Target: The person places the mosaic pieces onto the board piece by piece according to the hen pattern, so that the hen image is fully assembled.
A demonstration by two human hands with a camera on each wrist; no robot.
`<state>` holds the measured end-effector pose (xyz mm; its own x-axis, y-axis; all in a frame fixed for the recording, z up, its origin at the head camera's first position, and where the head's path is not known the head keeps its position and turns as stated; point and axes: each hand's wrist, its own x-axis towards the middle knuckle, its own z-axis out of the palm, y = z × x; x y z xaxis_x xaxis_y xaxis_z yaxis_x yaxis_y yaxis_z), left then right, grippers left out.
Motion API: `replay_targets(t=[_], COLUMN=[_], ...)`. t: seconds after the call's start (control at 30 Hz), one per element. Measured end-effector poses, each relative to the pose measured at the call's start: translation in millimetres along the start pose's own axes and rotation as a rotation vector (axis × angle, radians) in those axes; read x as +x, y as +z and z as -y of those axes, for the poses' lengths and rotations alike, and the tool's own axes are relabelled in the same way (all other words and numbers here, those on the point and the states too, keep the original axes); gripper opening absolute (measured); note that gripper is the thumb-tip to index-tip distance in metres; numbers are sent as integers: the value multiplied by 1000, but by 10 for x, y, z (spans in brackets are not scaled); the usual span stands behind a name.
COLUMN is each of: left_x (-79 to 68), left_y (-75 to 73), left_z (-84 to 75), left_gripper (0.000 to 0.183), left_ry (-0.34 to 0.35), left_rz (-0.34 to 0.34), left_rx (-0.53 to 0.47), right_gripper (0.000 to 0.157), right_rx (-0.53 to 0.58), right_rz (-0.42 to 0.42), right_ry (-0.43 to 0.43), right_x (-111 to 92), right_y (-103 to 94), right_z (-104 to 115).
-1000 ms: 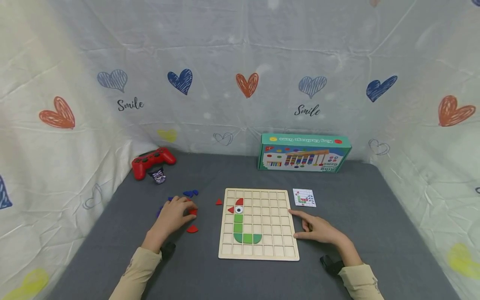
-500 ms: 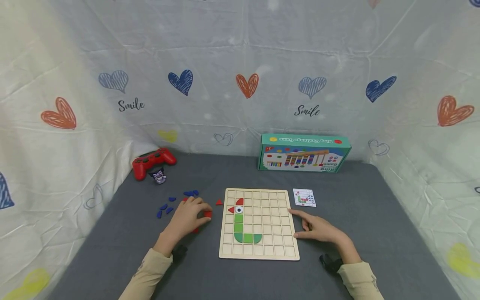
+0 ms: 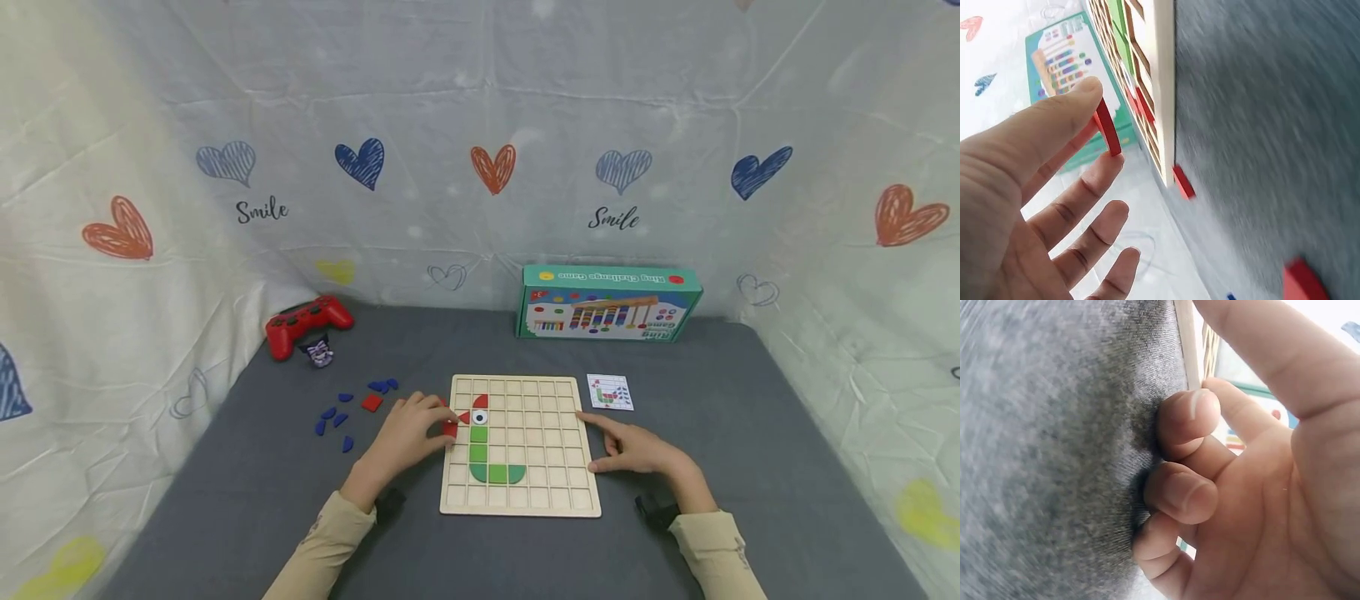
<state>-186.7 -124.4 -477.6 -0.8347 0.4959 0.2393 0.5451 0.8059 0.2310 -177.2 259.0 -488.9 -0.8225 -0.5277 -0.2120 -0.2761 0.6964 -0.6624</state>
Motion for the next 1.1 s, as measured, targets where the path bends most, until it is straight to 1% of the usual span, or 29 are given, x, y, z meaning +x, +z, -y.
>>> replay_targets(t=[0.07, 0.13, 0.3, 0.47, 0.63, 0.8, 1.1], left_x=[21, 39, 94, 148, 194, 224, 249], left_y=[36, 54, 92, 132, 184, 220, 243], left_z=[-49, -106, -244, -351, -412, -465, -540], left_gripper=[27, 27, 26, 24, 23, 25, 24], left_ry=[4, 9, 30, 61, 78, 75, 76], left_rz=[4, 11, 45, 76, 92, 112, 145], left_rx=[0, -21, -50, -40, -25, -27, -30], right_gripper=[79, 79, 79, 78, 78, 78, 78], right_rx=[-4, -7, -3, 3, 0, 0, 11], right_rz=[0, -2, -1, 0, -4, -4, -6], right_ry=[2, 2, -6, -15, -14, -11, -6], right_x=[1, -1, -12, -24, -23, -17, -19], right_y=[-1, -2, -5, -7, -10, -10, 0], right_z=[-6, -8, 0, -6, -19, -18, 9])
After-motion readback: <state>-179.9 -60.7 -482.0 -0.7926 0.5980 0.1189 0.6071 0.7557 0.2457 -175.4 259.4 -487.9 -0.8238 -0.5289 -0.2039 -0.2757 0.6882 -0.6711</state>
